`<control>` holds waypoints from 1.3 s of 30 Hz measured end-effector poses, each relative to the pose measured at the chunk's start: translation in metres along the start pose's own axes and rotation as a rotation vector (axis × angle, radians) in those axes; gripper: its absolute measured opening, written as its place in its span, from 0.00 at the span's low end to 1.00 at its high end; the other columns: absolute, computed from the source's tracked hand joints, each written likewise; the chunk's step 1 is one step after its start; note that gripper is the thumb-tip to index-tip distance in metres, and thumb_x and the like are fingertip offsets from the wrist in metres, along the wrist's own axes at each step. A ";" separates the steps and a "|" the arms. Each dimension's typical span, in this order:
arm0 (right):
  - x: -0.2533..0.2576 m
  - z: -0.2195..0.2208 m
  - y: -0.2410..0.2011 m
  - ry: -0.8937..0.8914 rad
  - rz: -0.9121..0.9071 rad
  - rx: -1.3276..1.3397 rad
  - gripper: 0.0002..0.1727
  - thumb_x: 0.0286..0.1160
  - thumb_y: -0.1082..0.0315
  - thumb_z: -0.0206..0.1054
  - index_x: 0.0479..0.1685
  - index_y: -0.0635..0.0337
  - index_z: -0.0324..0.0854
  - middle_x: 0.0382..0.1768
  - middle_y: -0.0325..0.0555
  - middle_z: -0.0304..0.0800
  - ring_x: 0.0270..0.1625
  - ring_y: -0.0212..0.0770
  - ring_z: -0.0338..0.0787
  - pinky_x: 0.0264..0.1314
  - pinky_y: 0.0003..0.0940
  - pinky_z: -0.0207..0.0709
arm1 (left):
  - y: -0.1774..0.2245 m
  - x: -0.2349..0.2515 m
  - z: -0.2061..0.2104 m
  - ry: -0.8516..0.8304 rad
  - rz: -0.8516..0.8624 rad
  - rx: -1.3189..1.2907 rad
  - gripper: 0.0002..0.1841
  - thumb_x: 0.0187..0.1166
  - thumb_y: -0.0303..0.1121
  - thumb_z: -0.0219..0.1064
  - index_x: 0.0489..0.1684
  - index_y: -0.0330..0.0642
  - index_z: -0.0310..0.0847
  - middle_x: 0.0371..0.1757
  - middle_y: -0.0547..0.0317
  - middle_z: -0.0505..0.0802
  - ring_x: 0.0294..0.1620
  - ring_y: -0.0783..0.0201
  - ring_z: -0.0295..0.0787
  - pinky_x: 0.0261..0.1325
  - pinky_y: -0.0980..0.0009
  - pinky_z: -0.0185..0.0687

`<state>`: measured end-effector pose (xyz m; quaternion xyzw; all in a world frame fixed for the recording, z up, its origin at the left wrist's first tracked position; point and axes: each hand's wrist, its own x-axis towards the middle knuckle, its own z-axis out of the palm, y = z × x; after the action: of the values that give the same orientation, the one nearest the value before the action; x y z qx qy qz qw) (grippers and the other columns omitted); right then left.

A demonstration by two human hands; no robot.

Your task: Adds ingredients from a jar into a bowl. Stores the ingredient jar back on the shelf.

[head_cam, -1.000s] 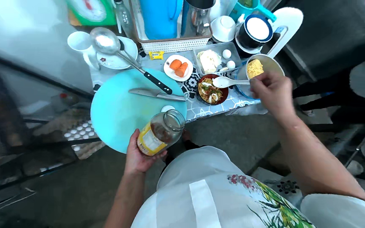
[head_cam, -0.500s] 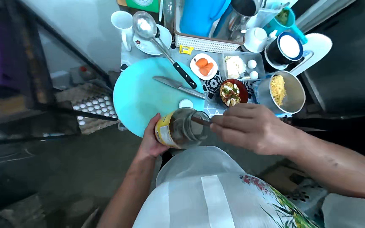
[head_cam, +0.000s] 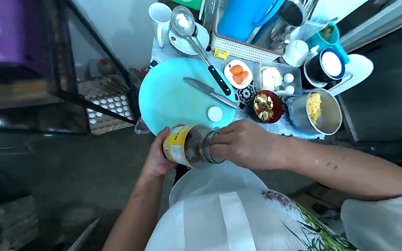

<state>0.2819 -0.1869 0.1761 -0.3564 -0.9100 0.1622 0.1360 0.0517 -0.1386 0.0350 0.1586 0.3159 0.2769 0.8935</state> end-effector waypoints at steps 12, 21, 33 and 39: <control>-0.020 0.098 0.092 -0.023 0.936 0.056 0.28 0.77 0.56 0.75 0.74 0.56 0.80 0.70 0.64 0.83 0.61 0.69 0.88 0.59 0.71 0.81 | 0.001 -0.056 -0.052 0.155 0.092 -0.268 0.36 0.83 0.69 0.42 0.61 0.48 0.83 0.53 0.41 0.94 0.48 0.43 0.96 0.39 0.44 0.94; -0.023 0.135 0.134 -0.166 0.973 0.031 0.30 0.77 0.61 0.74 0.79 0.58 0.77 0.80 0.73 0.70 0.80 0.80 0.69 0.73 0.75 0.69 | -0.017 -0.103 -0.022 0.553 0.165 -0.225 0.36 0.87 0.66 0.35 0.62 0.47 0.79 0.49 0.40 0.94 0.43 0.40 0.95 0.38 0.44 0.92; 0.064 0.056 0.026 -0.164 -0.031 0.791 0.33 0.70 0.61 0.77 0.79 0.55 0.78 0.75 0.44 0.81 0.71 0.37 0.86 0.67 0.36 0.87 | -0.074 -0.128 0.017 0.782 0.347 -0.431 0.34 0.89 0.64 0.39 0.64 0.45 0.79 0.50 0.40 0.94 0.43 0.41 0.95 0.38 0.46 0.93; 0.119 0.055 0.008 -0.340 -0.432 0.578 0.30 0.69 0.61 0.77 0.75 0.51 0.83 0.80 0.43 0.78 0.79 0.37 0.79 0.78 0.37 0.80 | -0.087 -0.165 0.006 0.789 0.392 -0.545 0.35 0.87 0.66 0.39 0.66 0.45 0.78 0.52 0.39 0.93 0.46 0.40 0.94 0.40 0.45 0.92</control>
<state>0.1823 -0.1103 0.1383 -0.0720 -0.8903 0.4361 0.1091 -0.0169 -0.3066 0.0780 -0.1401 0.5095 0.5501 0.6467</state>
